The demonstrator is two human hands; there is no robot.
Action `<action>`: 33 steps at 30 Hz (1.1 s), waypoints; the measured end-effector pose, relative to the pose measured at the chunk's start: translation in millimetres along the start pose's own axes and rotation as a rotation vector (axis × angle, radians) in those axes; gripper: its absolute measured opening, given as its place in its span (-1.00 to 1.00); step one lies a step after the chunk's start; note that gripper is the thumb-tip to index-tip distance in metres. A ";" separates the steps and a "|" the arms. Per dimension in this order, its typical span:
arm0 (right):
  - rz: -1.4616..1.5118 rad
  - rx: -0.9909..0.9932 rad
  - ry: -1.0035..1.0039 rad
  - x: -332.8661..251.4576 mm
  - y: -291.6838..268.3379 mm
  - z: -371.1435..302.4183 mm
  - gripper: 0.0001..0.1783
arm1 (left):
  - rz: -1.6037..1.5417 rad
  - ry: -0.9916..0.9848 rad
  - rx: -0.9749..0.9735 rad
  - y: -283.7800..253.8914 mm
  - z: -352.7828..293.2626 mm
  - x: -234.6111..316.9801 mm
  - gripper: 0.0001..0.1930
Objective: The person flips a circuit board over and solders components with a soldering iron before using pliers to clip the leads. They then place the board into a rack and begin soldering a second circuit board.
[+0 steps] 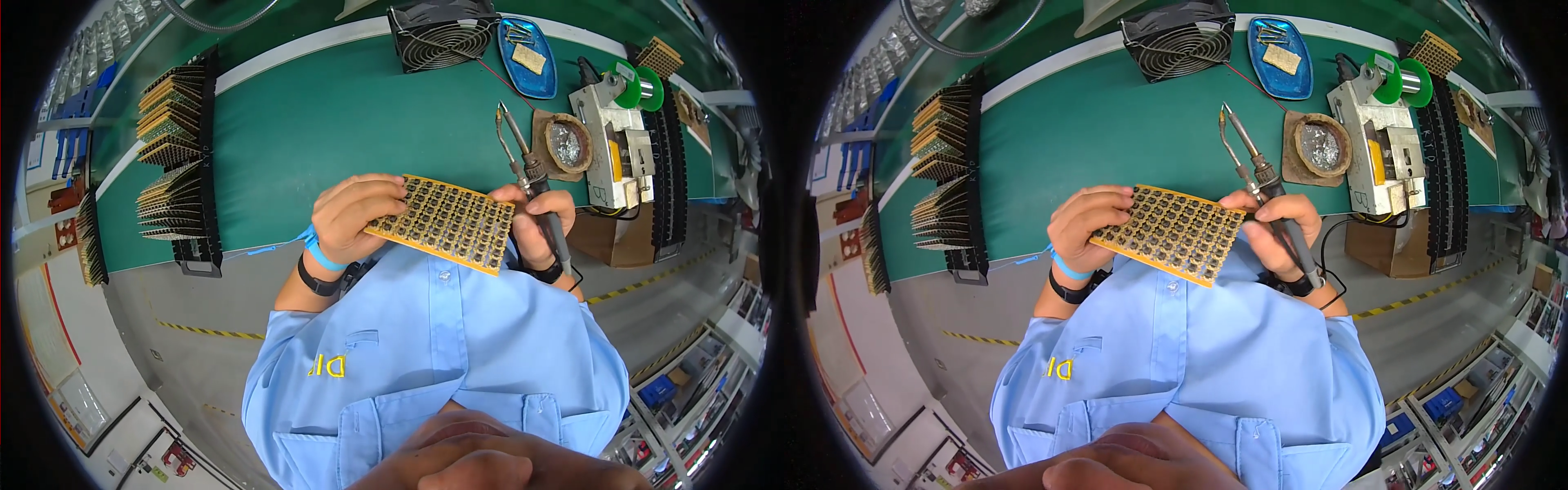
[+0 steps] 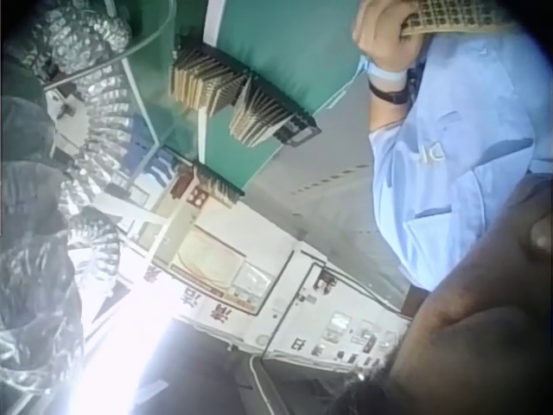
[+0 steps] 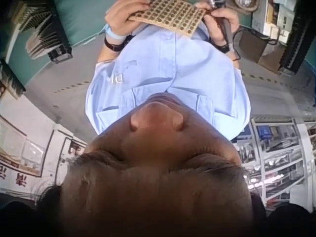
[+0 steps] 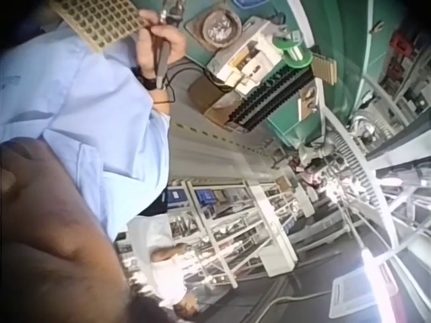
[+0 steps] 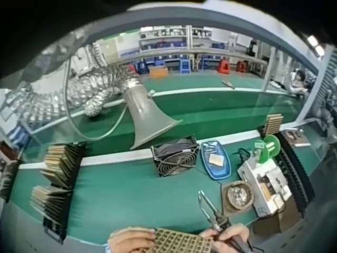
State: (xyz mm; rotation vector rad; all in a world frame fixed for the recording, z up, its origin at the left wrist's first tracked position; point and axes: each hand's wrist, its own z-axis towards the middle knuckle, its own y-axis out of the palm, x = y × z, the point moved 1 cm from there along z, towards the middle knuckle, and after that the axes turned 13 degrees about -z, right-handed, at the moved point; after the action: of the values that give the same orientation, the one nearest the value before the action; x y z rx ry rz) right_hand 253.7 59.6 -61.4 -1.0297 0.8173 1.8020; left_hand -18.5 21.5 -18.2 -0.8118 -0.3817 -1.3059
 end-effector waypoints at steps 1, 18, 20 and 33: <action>-0.089 -0.056 -0.040 -3.7 0.7 2.2 -0.69 | 0.022 0.027 0.010 -1.3 1.1 2.3 -0.74; -0.531 -0.201 -0.426 -41.8 11.1 25.6 -0.53 | -0.096 -0.096 0.160 10.2 -16.0 4.8 -0.68; -0.554 -0.186 -0.438 -46.9 16.8 27.0 -0.52 | -0.116 -0.103 0.216 10.7 -19.3 1.7 -0.68; -0.570 -0.155 -0.495 -47.3 26.1 24.9 -0.54 | -0.271 -0.168 0.328 17.5 -26.2 -3.2 -0.75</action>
State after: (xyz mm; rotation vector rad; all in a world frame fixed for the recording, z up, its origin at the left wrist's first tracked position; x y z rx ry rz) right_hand 234.9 53.0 -5.3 -0.7558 0.0644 1.5287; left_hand -7.5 5.9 -43.5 -0.6066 -0.8400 -1.3805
